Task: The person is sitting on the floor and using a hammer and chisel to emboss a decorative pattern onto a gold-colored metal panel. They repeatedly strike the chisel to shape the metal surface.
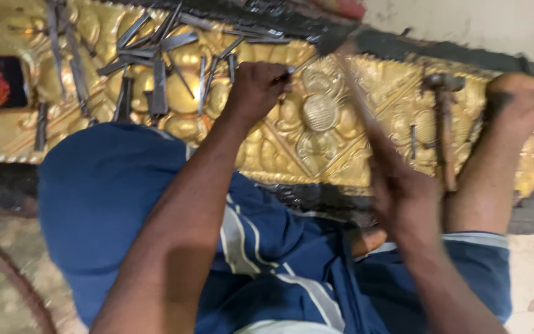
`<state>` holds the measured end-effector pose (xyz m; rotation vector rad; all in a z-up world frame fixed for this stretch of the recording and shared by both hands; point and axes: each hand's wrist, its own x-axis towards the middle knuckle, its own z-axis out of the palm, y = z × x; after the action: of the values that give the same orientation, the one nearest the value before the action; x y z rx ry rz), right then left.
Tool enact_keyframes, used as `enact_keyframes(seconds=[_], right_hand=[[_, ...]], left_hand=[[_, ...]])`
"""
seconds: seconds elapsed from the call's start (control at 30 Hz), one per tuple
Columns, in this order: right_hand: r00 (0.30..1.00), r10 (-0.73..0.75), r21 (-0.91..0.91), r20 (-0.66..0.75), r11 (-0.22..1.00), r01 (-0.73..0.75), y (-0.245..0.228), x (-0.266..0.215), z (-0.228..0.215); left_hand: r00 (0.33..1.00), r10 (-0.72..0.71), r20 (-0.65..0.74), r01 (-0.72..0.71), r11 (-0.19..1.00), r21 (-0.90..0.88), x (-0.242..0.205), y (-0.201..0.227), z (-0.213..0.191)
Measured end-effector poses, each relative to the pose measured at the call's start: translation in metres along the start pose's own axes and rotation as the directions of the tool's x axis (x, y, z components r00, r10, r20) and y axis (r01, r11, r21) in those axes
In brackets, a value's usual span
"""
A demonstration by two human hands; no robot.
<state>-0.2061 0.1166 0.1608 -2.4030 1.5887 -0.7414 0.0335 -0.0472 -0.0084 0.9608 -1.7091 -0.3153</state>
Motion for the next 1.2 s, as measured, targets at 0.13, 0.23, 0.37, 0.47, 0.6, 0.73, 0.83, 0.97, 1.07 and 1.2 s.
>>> enact_keyframes(seconds=[0.13,0.23,0.37,0.47,0.6,0.73,0.83,0.97,1.07,1.2], right_hand=[[0.877,0.367,0.408,-0.311,0.885,-0.225,-0.014,-0.004,-0.008],[0.951,0.261,0.33,-0.164,0.923,-0.196,-0.017,0.005,0.003],[0.993,0.114,0.035,0.026,0.993,-0.115,-0.004,0.005,0.008],[0.951,0.273,0.233,-0.145,0.943,-0.236,-0.002,-0.014,0.008],[0.967,0.249,0.047,-0.058,0.968,-0.247,0.004,-0.014,0.011],[0.987,0.159,-0.028,0.016,0.987,-0.159,0.016,-0.009,0.016],[0.968,0.191,0.116,-0.162,0.978,-0.174,0.02,-0.02,0.023],[0.996,0.067,-0.004,-0.06,0.998,-0.067,0.029,-0.027,0.023],[0.983,0.18,0.103,-0.046,0.979,-0.174,0.031,-0.028,0.024],[0.977,0.163,0.306,-0.134,0.945,-0.115,0.021,-0.018,0.022]], left_hand=[[0.861,-0.452,0.232,0.501,0.83,-0.244,0.0,0.003,0.0],[0.853,-0.451,0.263,0.506,0.837,-0.208,0.005,0.01,-0.003],[0.967,-0.189,0.169,0.186,0.982,0.033,0.013,0.01,0.0],[0.951,-0.234,0.203,0.236,0.972,0.012,-0.005,0.006,-0.004],[0.96,-0.248,0.132,0.265,0.955,-0.133,0.001,0.007,-0.003],[0.875,-0.442,0.197,0.484,0.806,-0.34,-0.002,0.006,0.004],[0.927,-0.355,0.117,0.374,0.884,-0.28,-0.018,0.003,0.005],[0.963,-0.24,0.125,0.247,0.968,-0.042,-0.002,0.002,0.004],[0.971,-0.229,0.074,0.235,0.968,-0.09,-0.005,0.002,0.004],[0.96,-0.241,0.14,0.254,0.964,-0.082,-0.007,0.002,-0.003]])
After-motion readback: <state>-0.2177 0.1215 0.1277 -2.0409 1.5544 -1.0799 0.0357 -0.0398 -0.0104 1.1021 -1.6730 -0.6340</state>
